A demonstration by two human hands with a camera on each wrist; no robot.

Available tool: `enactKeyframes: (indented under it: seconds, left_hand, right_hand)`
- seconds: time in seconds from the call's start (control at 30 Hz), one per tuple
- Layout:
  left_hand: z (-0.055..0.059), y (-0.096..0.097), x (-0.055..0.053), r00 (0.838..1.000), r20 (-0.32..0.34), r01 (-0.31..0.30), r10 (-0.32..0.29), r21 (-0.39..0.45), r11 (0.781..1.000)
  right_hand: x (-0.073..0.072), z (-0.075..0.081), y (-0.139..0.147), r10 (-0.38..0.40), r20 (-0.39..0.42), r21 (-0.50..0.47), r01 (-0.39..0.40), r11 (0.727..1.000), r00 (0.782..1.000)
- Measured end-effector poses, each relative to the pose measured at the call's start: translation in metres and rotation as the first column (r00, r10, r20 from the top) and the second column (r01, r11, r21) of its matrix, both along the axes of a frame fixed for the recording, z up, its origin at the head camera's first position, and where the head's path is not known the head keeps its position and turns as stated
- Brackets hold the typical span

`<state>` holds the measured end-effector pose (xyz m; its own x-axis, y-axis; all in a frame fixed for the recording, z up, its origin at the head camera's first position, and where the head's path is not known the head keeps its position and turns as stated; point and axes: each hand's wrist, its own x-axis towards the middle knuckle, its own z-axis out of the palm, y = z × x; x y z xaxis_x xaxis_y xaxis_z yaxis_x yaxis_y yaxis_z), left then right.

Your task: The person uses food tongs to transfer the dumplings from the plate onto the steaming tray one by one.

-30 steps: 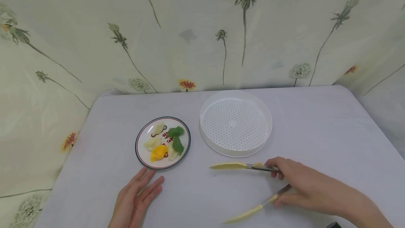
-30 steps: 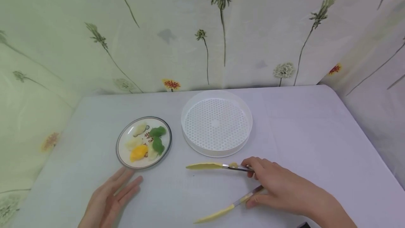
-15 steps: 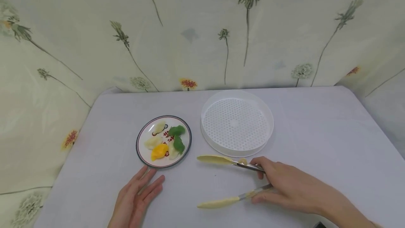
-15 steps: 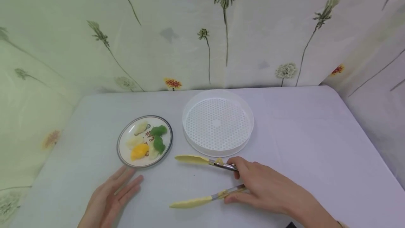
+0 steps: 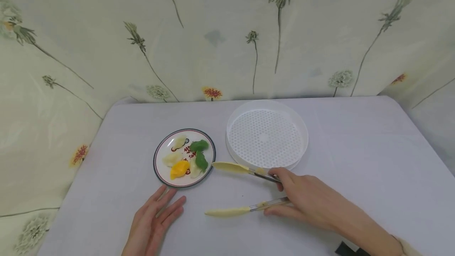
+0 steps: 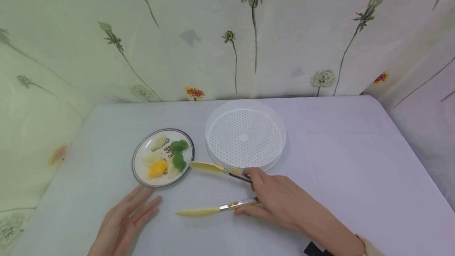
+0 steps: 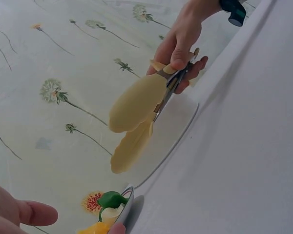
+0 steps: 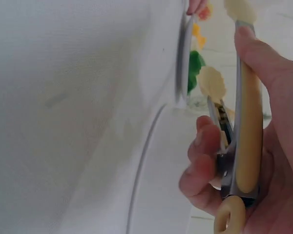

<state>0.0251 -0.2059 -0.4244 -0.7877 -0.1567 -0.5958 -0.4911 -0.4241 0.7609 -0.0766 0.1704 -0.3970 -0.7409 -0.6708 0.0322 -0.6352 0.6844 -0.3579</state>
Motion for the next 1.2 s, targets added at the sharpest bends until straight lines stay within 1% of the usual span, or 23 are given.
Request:
enactKeyframes:
  seconds: [0.17,0.4,0.5,0.7,0.87,0.97,1.2]
  left_hand:
    - [0.000,0.001,0.000,1.000,-0.002,-0.007,0.008,0.002,1.000]
    - [0.000,0.001,-0.002,1.000,0.002,-0.005,0.005,0.007,1.000]
    - [0.000,0.000,-0.002,1.000,-0.001,-0.004,0.004,0.009,1.000]
    - [0.000,0.000,-0.001,1.000,-0.001,-0.008,0.008,0.011,1.000]
    - [0.000,0.001,-0.002,1.000,0.004,-0.012,0.012,0.013,1.000]
    - [0.000,0.001,-0.003,1.000,0.010,-0.012,0.012,0.019,1.000]
    - [0.000,0.001,-0.002,1.000,0.007,-0.007,0.007,0.017,1.000]
  right_hand:
    - [-0.003,-0.001,-0.012,-0.023,-0.025,-0.002,0.023,1.000,0.999]
    - [-0.005,-0.007,-0.028,-0.034,-0.152,-0.041,0.028,0.999,0.988]
    - [-0.007,-0.006,-0.034,-0.046,-0.179,-0.039,0.040,0.998,0.983]
    - [-0.010,-0.006,-0.047,-0.076,-0.253,-0.032,0.070,0.997,0.965]
    - [-0.012,-0.008,-0.054,-0.091,-0.317,-0.055,0.078,0.995,0.944]
    - [-0.013,-0.010,-0.056,-0.099,-0.336,-0.075,0.079,0.994,0.936]
    - [-0.014,-0.012,-0.060,-0.114,-0.314,-0.080,0.093,0.992,0.943]
